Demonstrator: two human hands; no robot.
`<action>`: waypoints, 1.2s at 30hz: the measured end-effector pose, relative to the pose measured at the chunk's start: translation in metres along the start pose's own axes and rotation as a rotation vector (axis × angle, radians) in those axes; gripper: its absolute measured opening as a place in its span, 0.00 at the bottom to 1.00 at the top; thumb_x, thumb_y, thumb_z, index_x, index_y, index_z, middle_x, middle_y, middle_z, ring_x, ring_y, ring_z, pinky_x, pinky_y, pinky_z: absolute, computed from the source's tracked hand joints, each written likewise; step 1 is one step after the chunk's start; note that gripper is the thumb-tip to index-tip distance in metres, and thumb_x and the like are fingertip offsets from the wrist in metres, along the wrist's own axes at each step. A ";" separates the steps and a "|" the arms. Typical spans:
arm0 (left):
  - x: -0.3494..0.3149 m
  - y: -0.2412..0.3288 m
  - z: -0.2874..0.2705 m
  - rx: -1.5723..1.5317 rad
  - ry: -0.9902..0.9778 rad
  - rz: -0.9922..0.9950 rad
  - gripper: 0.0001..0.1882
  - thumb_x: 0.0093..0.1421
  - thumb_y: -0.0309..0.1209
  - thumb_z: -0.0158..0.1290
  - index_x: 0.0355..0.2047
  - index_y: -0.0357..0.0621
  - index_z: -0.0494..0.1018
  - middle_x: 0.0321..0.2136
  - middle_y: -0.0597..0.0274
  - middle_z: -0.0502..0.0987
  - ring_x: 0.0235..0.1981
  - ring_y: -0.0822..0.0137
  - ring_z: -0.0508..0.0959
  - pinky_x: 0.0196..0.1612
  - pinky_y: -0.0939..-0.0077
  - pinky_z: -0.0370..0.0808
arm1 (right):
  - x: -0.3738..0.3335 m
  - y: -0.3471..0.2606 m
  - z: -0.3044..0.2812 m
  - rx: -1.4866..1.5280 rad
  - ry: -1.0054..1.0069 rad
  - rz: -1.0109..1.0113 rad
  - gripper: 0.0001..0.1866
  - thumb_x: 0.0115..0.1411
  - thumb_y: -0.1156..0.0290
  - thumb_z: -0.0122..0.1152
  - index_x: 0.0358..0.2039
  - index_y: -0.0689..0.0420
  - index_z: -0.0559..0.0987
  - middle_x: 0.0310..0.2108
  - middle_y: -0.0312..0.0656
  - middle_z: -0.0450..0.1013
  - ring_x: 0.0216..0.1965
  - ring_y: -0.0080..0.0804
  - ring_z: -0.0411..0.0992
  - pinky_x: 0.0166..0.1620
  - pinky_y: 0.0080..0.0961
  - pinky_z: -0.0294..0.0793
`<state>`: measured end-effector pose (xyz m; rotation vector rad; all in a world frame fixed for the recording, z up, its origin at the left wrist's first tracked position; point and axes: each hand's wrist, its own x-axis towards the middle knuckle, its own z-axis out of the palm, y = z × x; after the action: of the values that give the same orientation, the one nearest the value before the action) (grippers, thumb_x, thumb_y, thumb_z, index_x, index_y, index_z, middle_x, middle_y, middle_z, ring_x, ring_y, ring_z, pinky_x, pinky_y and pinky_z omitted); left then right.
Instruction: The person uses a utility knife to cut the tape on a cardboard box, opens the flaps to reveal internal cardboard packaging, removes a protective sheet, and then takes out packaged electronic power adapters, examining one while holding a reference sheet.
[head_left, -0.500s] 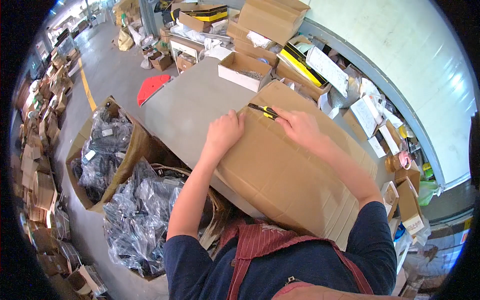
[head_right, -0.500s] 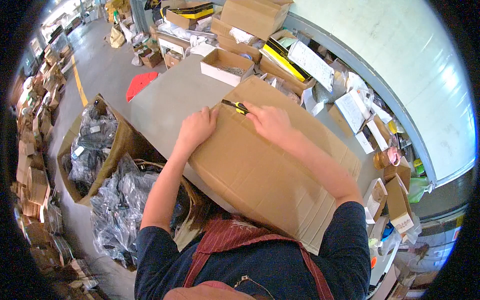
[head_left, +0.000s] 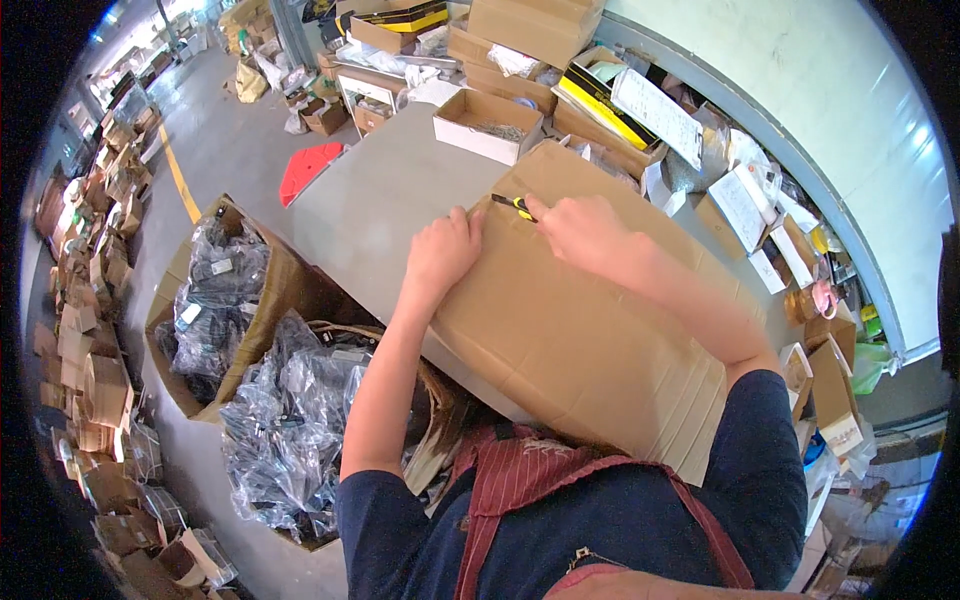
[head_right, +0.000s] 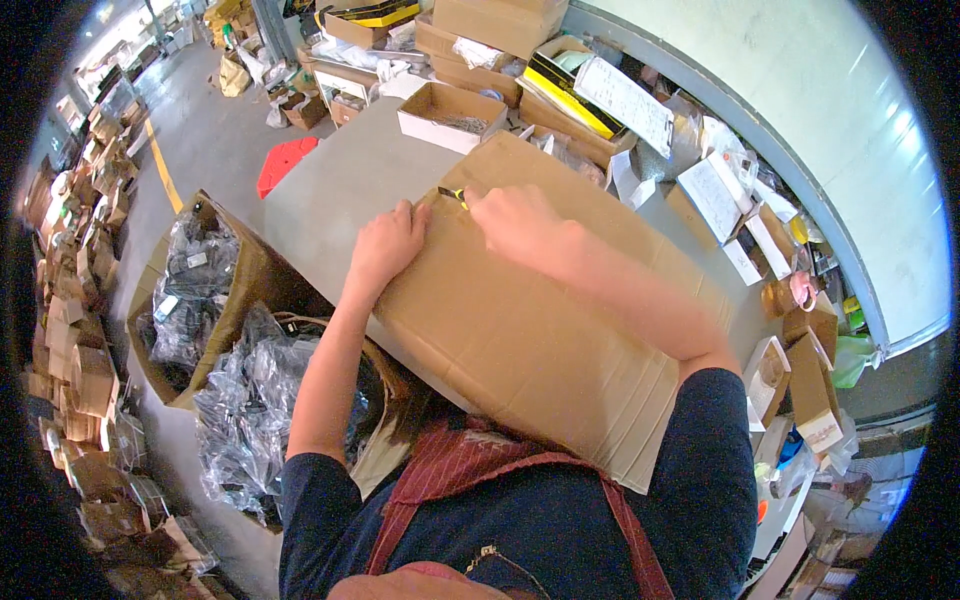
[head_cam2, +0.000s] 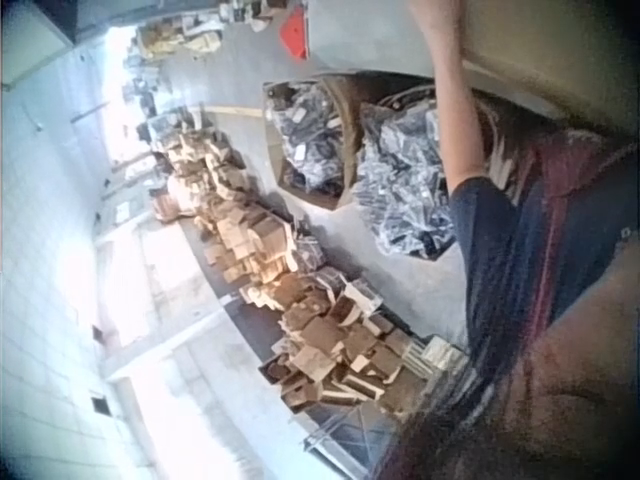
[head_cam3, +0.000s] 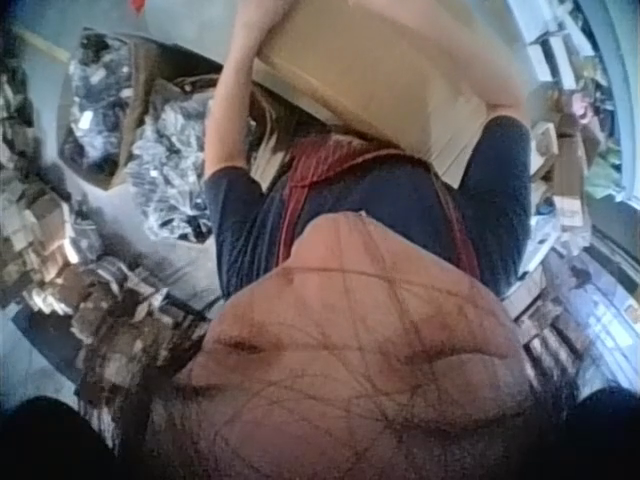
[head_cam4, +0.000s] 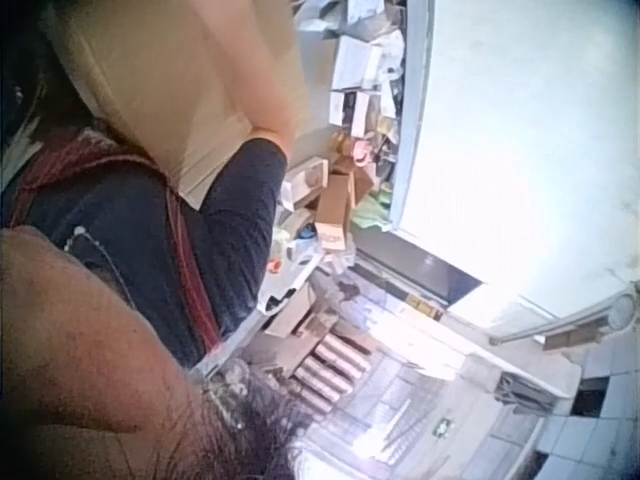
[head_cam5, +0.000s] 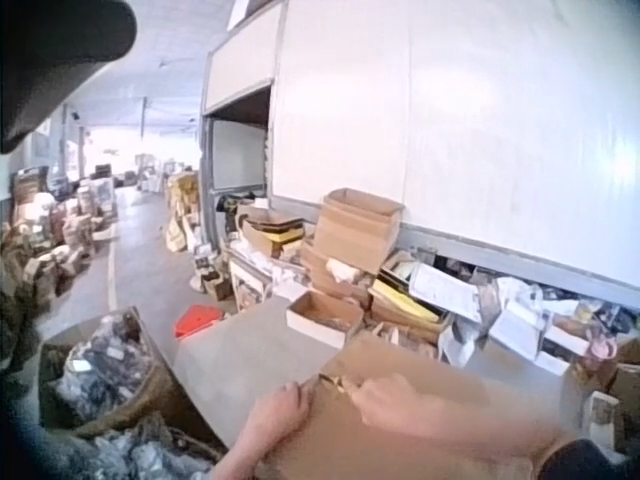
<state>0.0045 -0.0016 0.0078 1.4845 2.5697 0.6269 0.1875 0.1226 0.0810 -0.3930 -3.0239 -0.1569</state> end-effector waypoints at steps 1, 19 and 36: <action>0.000 0.000 0.000 0.000 -0.004 -0.004 0.27 0.72 0.51 0.39 0.38 0.37 0.73 0.31 0.35 0.80 0.36 0.34 0.80 0.42 0.41 0.76 | 0.001 0.002 -0.002 0.000 -0.016 -0.008 0.21 0.63 0.70 0.59 0.55 0.60 0.75 0.22 0.51 0.76 0.26 0.51 0.78 0.28 0.46 0.76; 0.003 0.003 -0.001 0.004 -0.006 -0.021 0.29 0.73 0.53 0.37 0.39 0.37 0.75 0.36 0.36 0.80 0.40 0.35 0.79 0.46 0.44 0.75 | -0.031 0.008 -0.022 0.143 -0.026 0.006 0.07 0.54 0.77 0.60 0.35 0.62 0.77 0.26 0.51 0.78 0.32 0.51 0.80 0.32 0.46 0.78; 0.000 0.010 -0.009 0.018 0.018 -0.016 0.28 0.71 0.52 0.40 0.39 0.37 0.77 0.33 0.33 0.79 0.40 0.32 0.78 0.46 0.43 0.74 | -0.066 0.015 -0.021 0.071 -0.069 -0.010 0.11 0.51 0.76 0.64 0.36 0.63 0.77 0.22 0.49 0.77 0.27 0.48 0.80 0.26 0.44 0.75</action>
<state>0.0099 -0.0002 0.0199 1.4691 2.6046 0.6191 0.2566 0.1185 0.0970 -0.3847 -3.0892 -0.0378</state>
